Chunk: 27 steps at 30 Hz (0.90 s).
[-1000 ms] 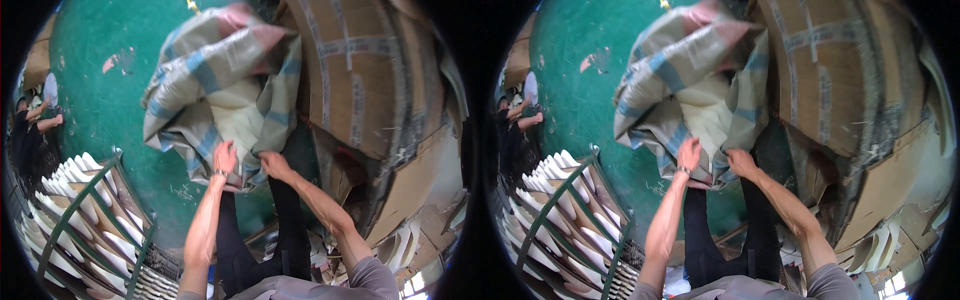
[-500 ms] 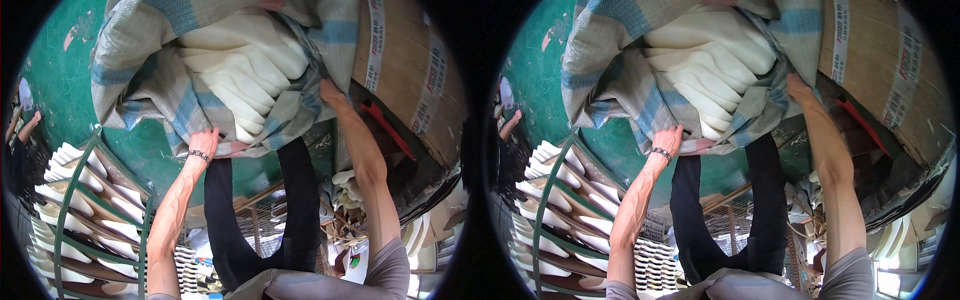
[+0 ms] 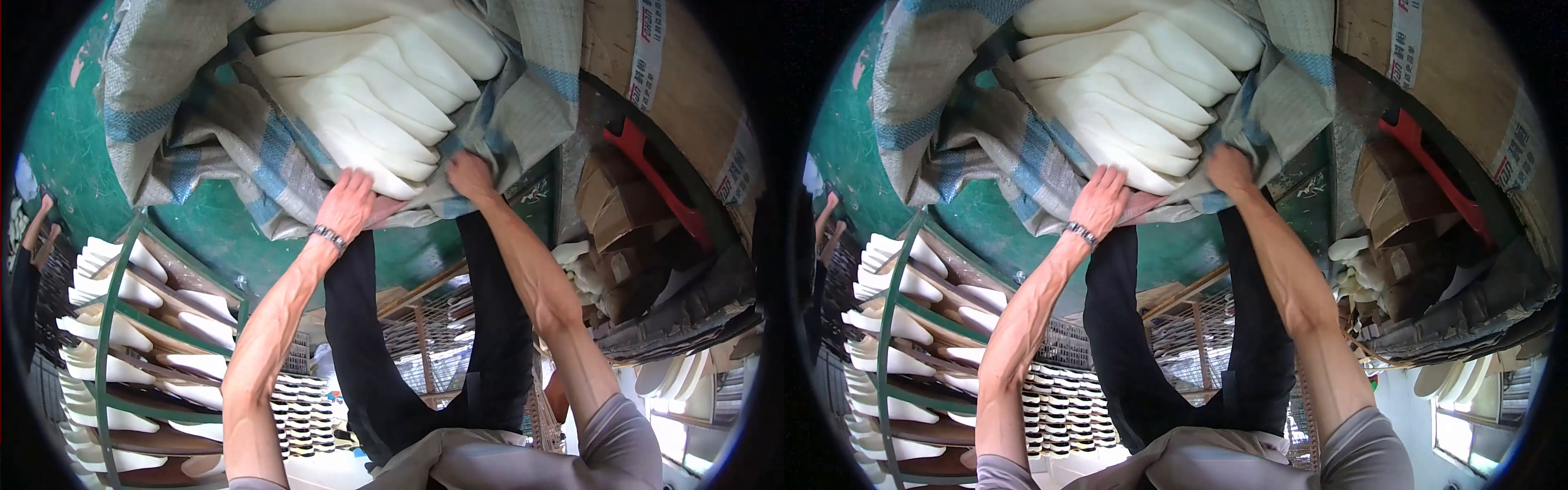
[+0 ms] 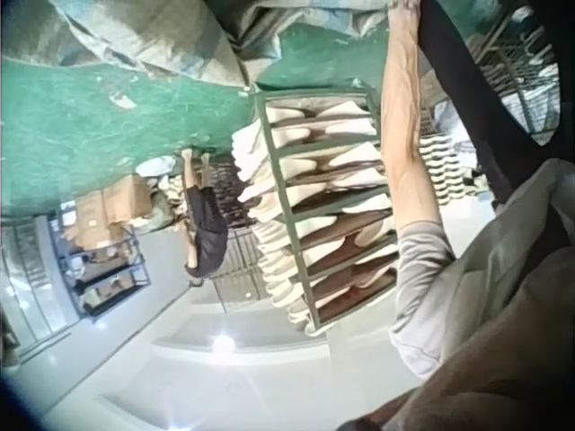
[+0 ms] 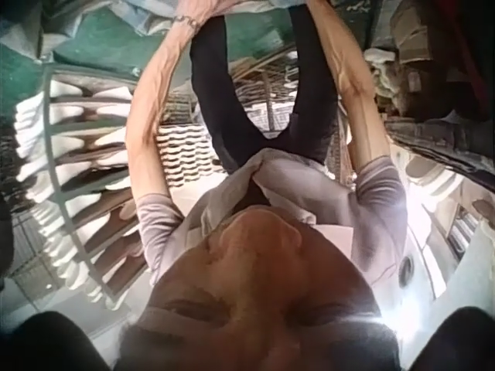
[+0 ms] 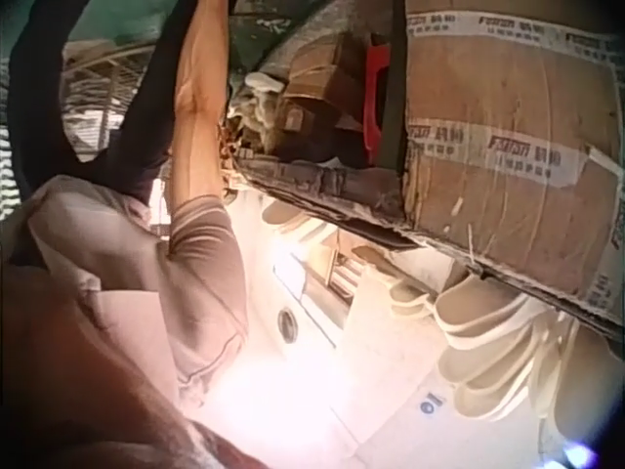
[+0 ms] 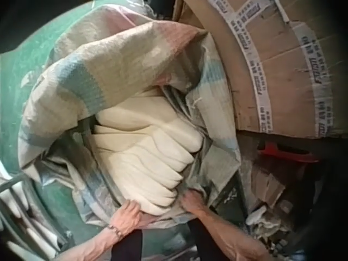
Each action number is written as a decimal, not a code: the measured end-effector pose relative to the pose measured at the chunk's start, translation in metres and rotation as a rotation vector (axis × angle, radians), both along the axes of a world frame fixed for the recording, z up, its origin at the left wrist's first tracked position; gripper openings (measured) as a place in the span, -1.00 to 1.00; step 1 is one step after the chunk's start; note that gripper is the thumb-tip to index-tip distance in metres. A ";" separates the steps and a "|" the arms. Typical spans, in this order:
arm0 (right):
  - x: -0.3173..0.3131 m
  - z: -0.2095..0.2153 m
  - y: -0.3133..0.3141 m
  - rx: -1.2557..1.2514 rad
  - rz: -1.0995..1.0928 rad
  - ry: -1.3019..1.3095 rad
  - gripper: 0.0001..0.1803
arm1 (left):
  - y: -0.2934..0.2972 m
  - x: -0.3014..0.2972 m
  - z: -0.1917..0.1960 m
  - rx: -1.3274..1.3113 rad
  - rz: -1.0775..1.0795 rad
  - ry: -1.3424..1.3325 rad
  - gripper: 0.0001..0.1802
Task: Sorting and collecting white foam components into a large bag in a manufacturing facility.
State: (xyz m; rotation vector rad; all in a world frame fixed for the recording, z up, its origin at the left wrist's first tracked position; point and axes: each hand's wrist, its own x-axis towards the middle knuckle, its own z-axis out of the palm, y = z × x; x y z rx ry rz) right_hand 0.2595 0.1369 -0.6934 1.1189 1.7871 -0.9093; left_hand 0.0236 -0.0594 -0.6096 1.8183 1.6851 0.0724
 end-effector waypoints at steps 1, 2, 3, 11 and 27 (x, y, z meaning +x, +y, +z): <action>0.013 0.004 -0.004 -0.010 -0.001 -0.002 -0.66 | -0.021 0.001 0.007 -0.141 -0.047 -0.016 -0.87; 0.020 0.006 -0.003 0.011 0.018 0.075 -0.60 | -0.041 0.001 0.012 -0.316 -0.033 -0.041 -0.87; 0.023 0.006 0.001 0.038 0.041 0.152 -0.53 | -0.054 0.002 0.013 -0.485 -0.014 -0.067 -0.88; -0.045 -0.007 0.001 0.165 -0.073 0.334 -0.14 | -0.034 0.008 -0.043 -0.916 0.389 -0.194 -0.60; -0.086 0.037 -0.001 0.040 0.082 0.373 -0.33 | -0.047 0.084 -0.051 0.068 2.578 -1.742 -0.36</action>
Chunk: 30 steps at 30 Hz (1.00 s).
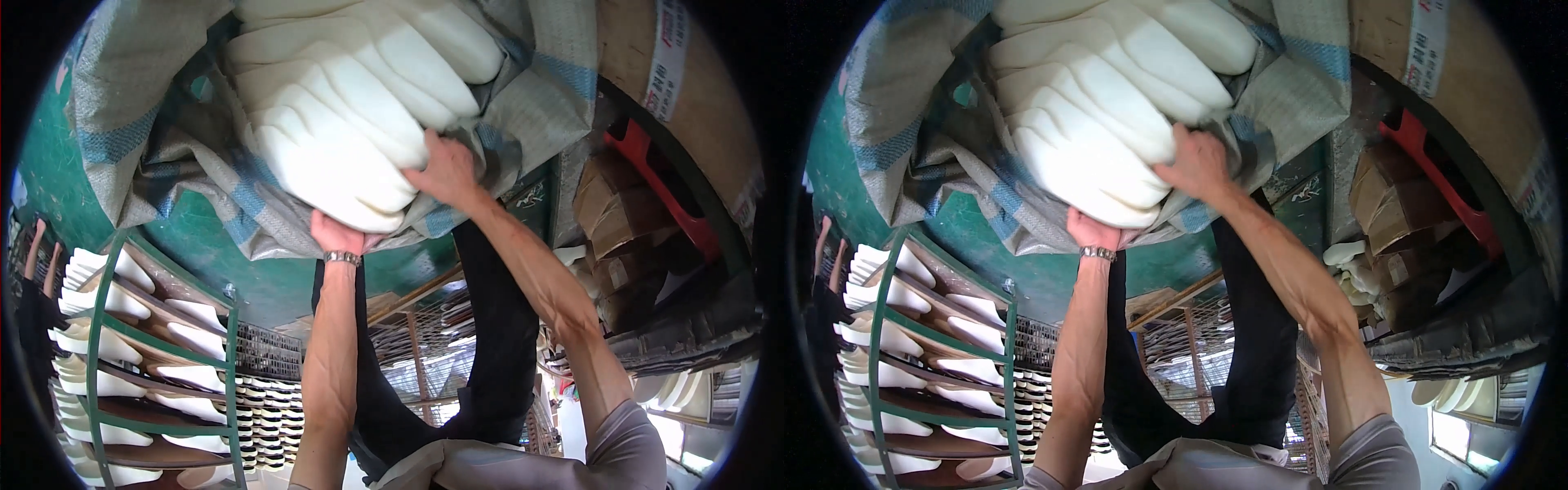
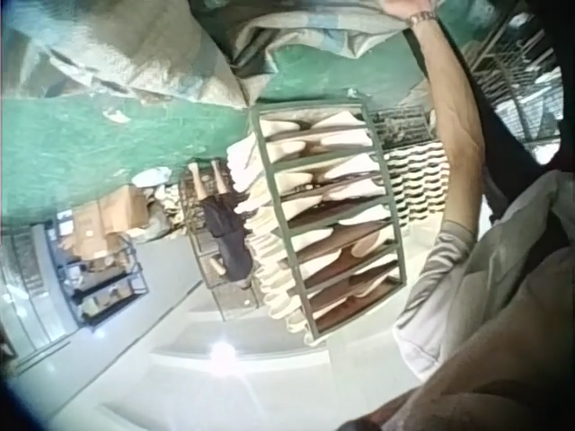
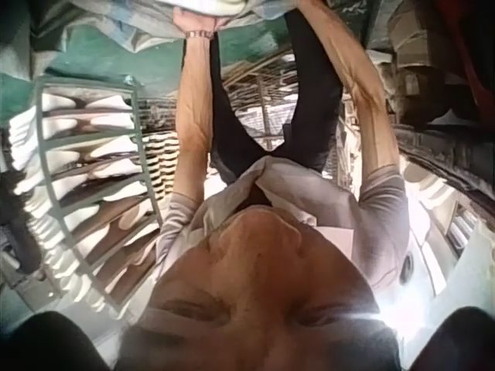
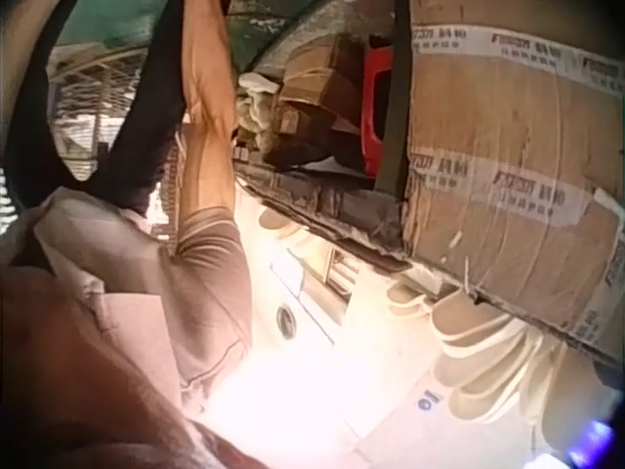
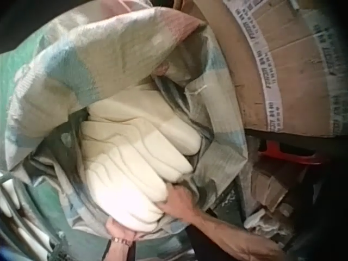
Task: Sorting and collecting white foam components into a large bag in a manufacturing facility.
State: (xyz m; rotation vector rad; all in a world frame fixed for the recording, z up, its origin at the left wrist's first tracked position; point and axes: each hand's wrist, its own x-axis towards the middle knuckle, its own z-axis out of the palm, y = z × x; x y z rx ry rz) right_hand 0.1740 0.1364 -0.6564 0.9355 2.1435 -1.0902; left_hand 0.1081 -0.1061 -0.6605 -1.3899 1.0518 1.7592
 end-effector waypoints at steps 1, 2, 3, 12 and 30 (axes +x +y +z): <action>-0.011 0.023 -0.008 -0.047 -0.019 -0.001 -0.35 | -0.008 -0.003 0.013 -0.025 -0.037 0.040 -0.31; -0.021 0.045 -0.017 -0.090 -0.037 -0.001 -0.36 | -0.015 -0.006 0.027 -0.045 -0.073 0.083 -0.27; -0.029 0.065 -0.025 -0.064 -0.021 0.083 -0.37 | -0.018 -0.012 0.041 -0.035 -0.073 0.091 -0.27; -0.112 0.137 -0.028 -0.198 -0.307 0.105 0.10 | -0.003 -0.090 0.123 0.039 -0.195 0.011 -0.21; -0.203 0.316 0.014 -0.195 -0.089 0.276 -0.08 | 0.020 -0.195 0.271 0.246 -0.602 0.391 -0.26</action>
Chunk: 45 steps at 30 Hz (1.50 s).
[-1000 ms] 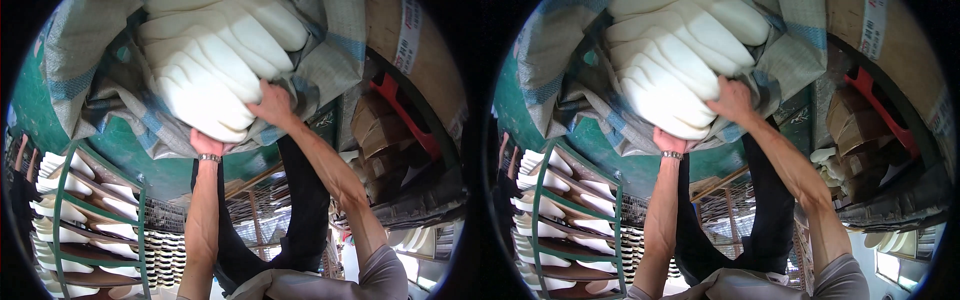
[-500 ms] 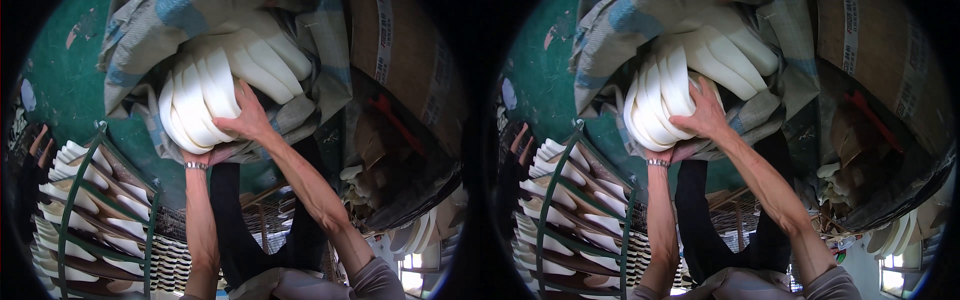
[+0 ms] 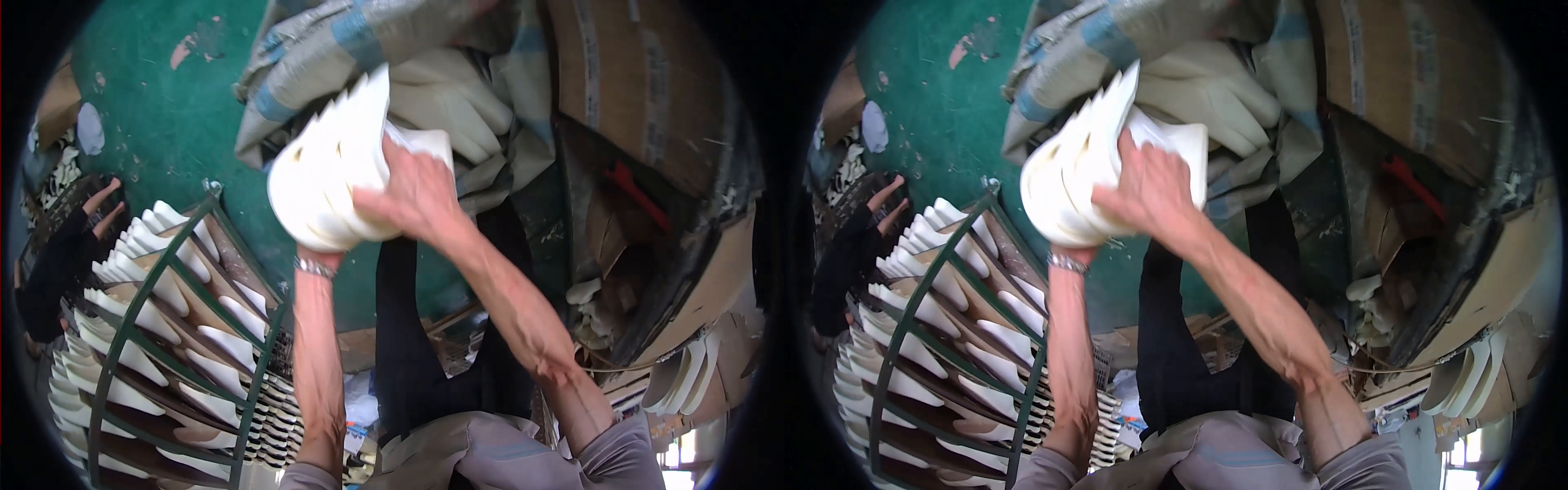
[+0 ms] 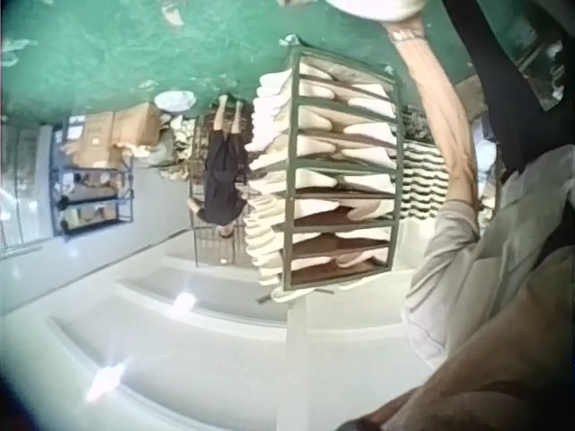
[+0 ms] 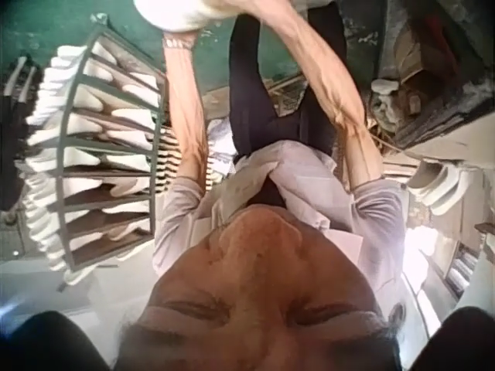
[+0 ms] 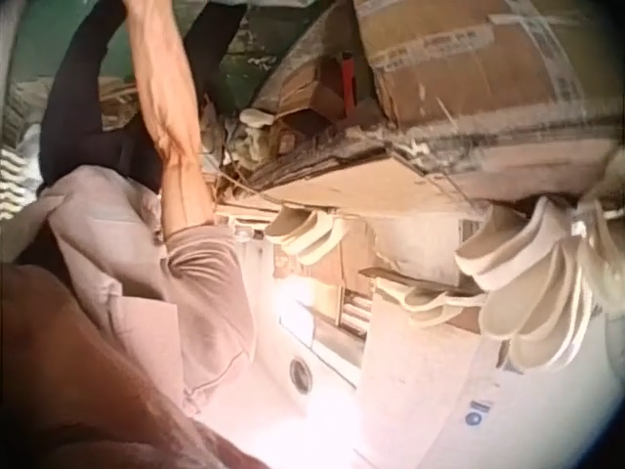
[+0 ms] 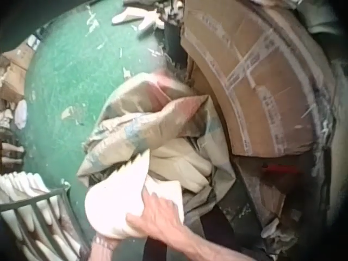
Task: Sorting and collecting white foam components into a large bag in a manufacturing facility.
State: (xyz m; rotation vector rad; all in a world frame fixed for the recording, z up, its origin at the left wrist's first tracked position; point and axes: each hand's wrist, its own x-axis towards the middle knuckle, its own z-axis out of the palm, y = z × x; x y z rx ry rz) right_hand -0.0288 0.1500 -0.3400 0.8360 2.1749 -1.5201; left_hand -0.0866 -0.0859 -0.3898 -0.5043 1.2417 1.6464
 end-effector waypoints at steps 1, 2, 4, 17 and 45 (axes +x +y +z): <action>0.013 0.031 0.007 0.101 0.025 0.002 -0.07 | 0.021 0.022 0.021 0.175 0.240 -0.207 -0.26; 0.021 0.073 0.015 0.150 0.069 -0.012 -0.05 | 0.032 0.040 0.044 0.463 0.345 -0.278 -0.26; 0.050 0.130 0.020 0.224 0.146 -0.017 -0.01 | 0.039 0.064 0.071 0.480 0.327 -0.261 -0.25; 0.214 0.439 0.074 0.774 0.042 0.375 -0.07 | 0.143 0.104 0.316 0.577 -0.040 0.273 -0.21; 0.561 0.332 0.118 -0.893 -1.436 1.480 -0.36 | 0.366 0.393 0.510 0.683 -0.874 1.012 0.35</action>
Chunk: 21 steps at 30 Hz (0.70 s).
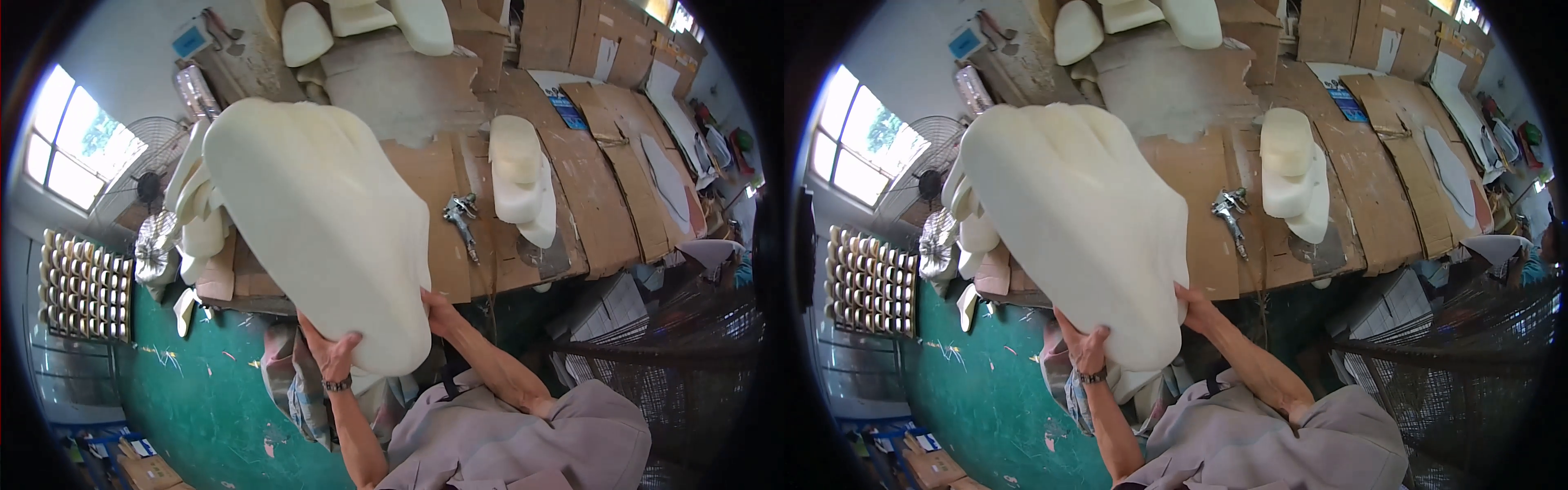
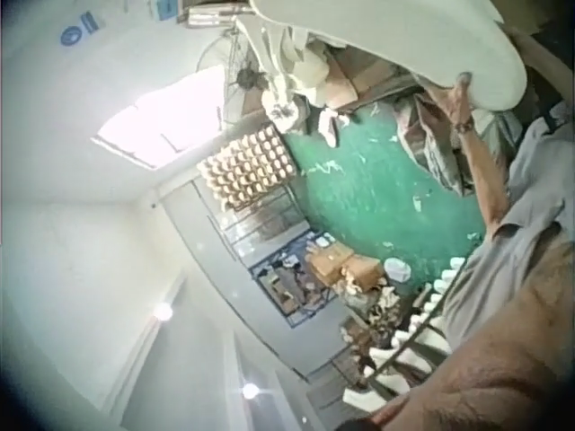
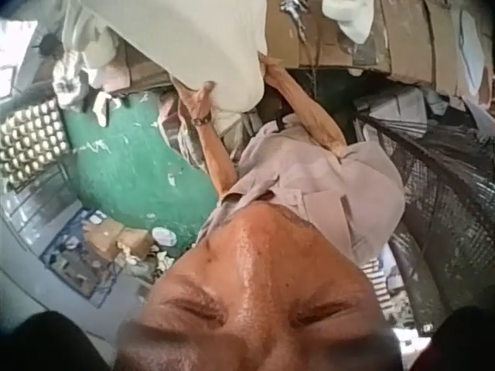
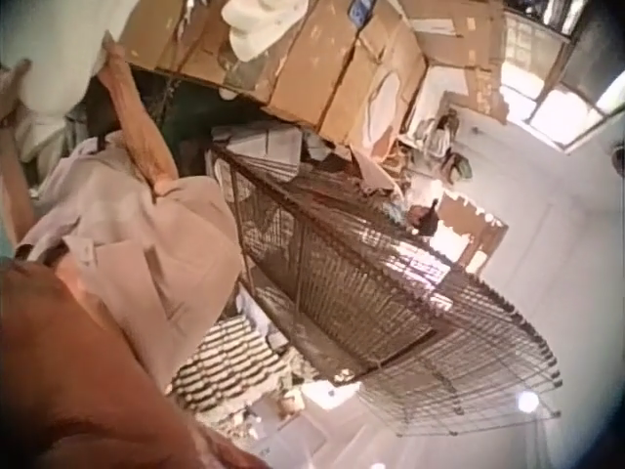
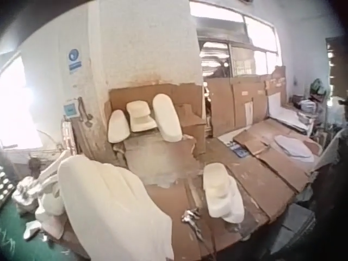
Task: Sorting and collecting white foam components into a large bag in a manufacturing facility.
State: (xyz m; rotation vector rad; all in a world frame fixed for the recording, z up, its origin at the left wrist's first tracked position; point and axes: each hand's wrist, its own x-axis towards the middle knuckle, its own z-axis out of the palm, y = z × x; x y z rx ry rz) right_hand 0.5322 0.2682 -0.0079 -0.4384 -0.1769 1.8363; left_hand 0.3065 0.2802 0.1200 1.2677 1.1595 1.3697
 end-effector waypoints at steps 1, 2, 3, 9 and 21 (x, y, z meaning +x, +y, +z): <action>0.017 -0.007 0.014 -0.008 0.003 0.017 -0.35 | 0.021 0.018 -0.002 -0.013 -0.040 -0.003 0.35; 0.032 -0.018 0.028 0.019 -0.004 -0.028 -0.33 | 0.042 0.032 -0.006 -0.006 -0.065 0.041 0.34; 0.043 -0.027 0.043 0.000 -0.010 -0.022 -0.33 | 0.061 0.047 -0.009 -0.025 -0.071 0.046 0.34; 0.107 -0.078 0.108 -0.130 -0.025 0.007 -0.38 | 0.147 0.135 -0.035 -0.067 -0.117 0.141 0.37; 0.174 -0.096 0.142 -0.201 -0.189 -2.236 -0.39 | 0.214 0.159 -0.105 -0.251 -0.094 0.130 0.23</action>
